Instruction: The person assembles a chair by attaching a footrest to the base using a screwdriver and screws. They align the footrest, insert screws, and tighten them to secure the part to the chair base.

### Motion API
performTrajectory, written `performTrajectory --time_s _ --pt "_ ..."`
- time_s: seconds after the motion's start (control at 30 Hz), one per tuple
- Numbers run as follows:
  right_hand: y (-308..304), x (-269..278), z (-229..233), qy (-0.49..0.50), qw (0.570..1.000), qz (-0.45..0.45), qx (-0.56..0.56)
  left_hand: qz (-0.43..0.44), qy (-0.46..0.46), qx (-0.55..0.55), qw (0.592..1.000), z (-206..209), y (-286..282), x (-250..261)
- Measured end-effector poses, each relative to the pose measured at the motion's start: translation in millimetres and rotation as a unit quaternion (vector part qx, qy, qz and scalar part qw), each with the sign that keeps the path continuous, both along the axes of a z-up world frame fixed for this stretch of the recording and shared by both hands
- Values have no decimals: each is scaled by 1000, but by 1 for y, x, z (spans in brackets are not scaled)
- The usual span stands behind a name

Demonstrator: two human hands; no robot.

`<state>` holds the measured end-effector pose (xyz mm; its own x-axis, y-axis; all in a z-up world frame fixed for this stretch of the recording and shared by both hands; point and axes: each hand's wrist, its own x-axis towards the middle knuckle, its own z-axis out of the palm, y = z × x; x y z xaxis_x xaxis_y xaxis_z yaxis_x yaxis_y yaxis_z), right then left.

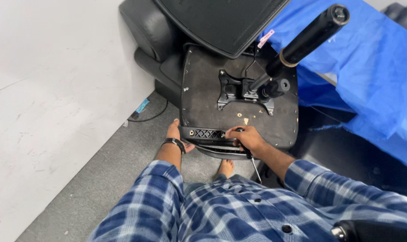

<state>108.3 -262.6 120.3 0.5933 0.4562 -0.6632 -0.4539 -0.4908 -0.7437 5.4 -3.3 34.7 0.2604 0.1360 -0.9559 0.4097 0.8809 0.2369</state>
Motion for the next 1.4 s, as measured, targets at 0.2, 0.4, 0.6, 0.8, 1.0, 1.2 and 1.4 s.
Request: performTrajectory --time_s 0.2,0.4,0.6,0.8,1.0,1.2,1.4 --pt "12 -42 0 21 997 -6 -73 -32 -1 -20 999 -24 9 18" --pt "17 -78 1 18 990 16 -138 -63 -8 -12 998 -40 11 17" --pt "-1 -90 -13 28 993 66 -89 -56 -6 6 998 -42 7 15" --pt "-27 -83 -21 16 988 87 -125 -38 -8 19 999 -36 3 13" --pt "-47 -64 -18 23 989 82 -123 -51 18 40 998 -28 1 13" --pt "-49 -62 -14 27 987 55 -150 -51 27 35 998 -19 0 14" --pt "-39 -70 -13 46 990 29 -132 -63 21 29 997 -18 1 12"
